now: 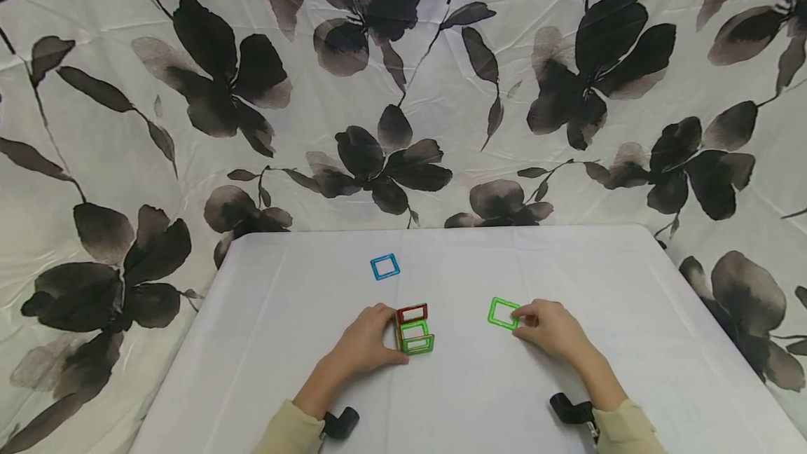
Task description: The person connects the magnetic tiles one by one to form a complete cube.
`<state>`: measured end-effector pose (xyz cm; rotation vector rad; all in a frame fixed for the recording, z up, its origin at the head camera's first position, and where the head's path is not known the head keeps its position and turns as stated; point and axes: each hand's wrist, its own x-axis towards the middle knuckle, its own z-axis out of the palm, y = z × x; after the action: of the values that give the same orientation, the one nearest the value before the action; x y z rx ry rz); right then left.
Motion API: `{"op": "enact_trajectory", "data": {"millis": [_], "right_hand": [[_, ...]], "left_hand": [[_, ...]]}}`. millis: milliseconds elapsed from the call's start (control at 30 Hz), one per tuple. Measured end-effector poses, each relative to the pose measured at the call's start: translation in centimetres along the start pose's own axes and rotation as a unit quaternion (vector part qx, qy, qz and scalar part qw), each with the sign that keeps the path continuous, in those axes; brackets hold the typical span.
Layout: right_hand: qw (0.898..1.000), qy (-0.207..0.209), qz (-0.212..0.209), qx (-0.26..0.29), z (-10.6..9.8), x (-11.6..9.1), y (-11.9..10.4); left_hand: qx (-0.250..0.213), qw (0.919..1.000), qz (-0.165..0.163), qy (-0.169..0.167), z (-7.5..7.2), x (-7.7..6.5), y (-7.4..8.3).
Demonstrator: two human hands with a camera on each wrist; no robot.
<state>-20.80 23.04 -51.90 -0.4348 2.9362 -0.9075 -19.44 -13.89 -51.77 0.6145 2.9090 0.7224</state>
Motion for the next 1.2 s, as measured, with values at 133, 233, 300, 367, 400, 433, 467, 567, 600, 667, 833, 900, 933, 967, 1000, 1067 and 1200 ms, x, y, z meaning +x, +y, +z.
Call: {"op": "enact_trajectory", "data": {"millis": [133, 233, 300, 367, 400, 433, 467, 567, 600, 667, 833, 900, 933, 967, 1000, 1067, 1200], "right_hand": [[1.0, -0.002, 0.011, -0.023, 0.3, 0.3, -0.5], [0.999, 0.006, 0.019, -0.041, 0.5, 0.4, -1.0], [0.998, 0.022, 0.02, -0.047, 0.6, 0.4, -1.5], [0.997, 0.05, 0.012, -0.052, 0.8, 0.4, -2.0], [0.996, 0.068, 0.005, -0.057, 0.9, 0.4, -2.3], [0.994, 0.088, -0.003, -0.062, 1.0, 0.4, -2.7], [0.991, 0.11, -0.014, -0.068, 1.1, 0.3, -3.0], [0.979, 0.178, -0.049, -0.086, 1.6, 0.4, -3.8], [0.976, 0.193, -0.054, -0.084, 1.7, 0.5, -4.1], [0.974, 0.209, -0.06, -0.061, 2.0, 0.5, -4.9], [0.981, 0.187, -0.014, 0.049, 2.9, 0.4, -7.1], [0.981, 0.178, 0.005, 0.076, 3.3, 0.4, -7.8], [0.981, 0.173, 0.012, 0.084, 3.5, 0.5, -8.2], [0.981, 0.17, 0.017, 0.09, 3.6, 0.5, -8.5], [0.981, 0.167, 0.019, 0.095, 3.8, 0.5, -8.8], [0.981, 0.162, 0.02, 0.1, 4.0, 0.6, -9.2], [0.982, 0.156, 0.021, 0.103, 4.4, 0.7, -10.0]], "left_hand": [[0.001, 1.0, 0.002, 0.009, 0.1, 0.1, 0.1], [0.005, 0.9999, 0.003, 0.01, 0.1, 0.2, 0.2], [0.01, 0.9999, 0.003, 0.01, 0.1, 0.3, 0.2], [0.015, 0.9998, 0.003, 0.01, 0.2, 0.3, 0.2], [0.017, 0.9998, 0.003, 0.011, 0.2, 0.3, 0.2], [0.018, 0.9998, 0.003, 0.011, 0.2, 0.3, 0.2], [0.02, 0.9997, 0.002, 0.012, 0.2, 0.3, 0.2], [0.022, 0.9997, 0.001, 0.015, 0.2, 0.2, 0.4], [0.022, 0.9996, 0.001, 0.015, 0.1, 0.2, 0.4], [0.023, 0.9996, 0.001, 0.015, 0.1, 0.2, 0.5], [0.021, 0.9997, 0.0, 0.009, 0.0, 0.1, 0.6], [0.022, 0.9997, -0.002, 0.008, 0.0, 0.0, 0.6], [0.024, 0.9997, -0.003, 0.009, 0.0, 0.0, 0.7], [0.026, 0.9996, -0.004, 0.009, 0.1, -0.1, 0.7], [0.03, 0.9995, -0.005, 0.009, 0.1, -0.1, 0.7], [0.033, 0.9994, -0.006, 0.009, 0.1, -0.1, 0.8], [0.036, 0.9993, -0.007, 0.009, 0.2, -0.2, 0.8]]}}
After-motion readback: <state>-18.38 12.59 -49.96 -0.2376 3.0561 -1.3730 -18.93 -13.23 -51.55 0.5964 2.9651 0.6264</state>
